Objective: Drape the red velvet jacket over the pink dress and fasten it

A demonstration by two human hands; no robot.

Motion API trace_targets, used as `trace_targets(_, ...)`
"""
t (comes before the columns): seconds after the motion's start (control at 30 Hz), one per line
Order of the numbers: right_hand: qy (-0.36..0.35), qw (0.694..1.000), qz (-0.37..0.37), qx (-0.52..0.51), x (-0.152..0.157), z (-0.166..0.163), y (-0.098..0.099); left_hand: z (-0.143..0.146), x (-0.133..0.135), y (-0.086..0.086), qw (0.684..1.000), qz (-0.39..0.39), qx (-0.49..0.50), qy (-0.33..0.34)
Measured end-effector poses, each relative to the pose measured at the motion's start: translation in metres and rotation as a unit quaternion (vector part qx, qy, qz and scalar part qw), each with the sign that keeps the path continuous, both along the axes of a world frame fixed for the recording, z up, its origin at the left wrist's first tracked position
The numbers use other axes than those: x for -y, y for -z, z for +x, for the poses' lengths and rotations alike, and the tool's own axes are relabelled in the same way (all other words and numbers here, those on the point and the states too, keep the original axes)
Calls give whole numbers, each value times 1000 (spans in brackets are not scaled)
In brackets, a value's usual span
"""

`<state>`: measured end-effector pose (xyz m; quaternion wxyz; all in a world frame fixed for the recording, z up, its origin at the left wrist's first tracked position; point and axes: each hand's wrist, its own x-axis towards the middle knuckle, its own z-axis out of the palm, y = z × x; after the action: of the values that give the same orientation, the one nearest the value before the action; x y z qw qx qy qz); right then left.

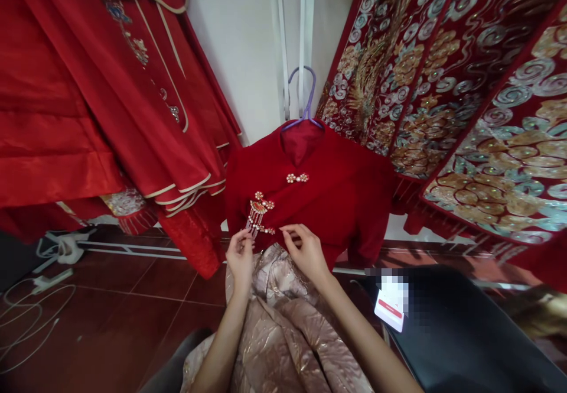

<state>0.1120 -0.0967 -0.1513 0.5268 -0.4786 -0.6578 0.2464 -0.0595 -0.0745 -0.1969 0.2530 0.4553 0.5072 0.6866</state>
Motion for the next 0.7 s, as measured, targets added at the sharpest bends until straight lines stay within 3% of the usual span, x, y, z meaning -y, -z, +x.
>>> trace_targets(0.1, 23, 1000, -21, -6, 6, 12, 3, -7, -1, 0, 999, 2, 23, -27)
trace_targets(0.2, 18, 1000, -24, -10, 6, 11, 5, -7, 1, -6, 1000, -1, -24, 10)
trace_targets(0.33, -64, 998, -18, -23, 8, -4, 10, 1, 6, -17, 988, -2, -115, 105)
trace_targets(0.47, -151, 988, -12, -37, 11, -11, 16, 5, 7, -22, 987, 4, -121, 108)
trace_targets(0.7, -173, 984, -20, -41, 11, -9, 21, -2, -2, -18, 985, 2, -124, 122)
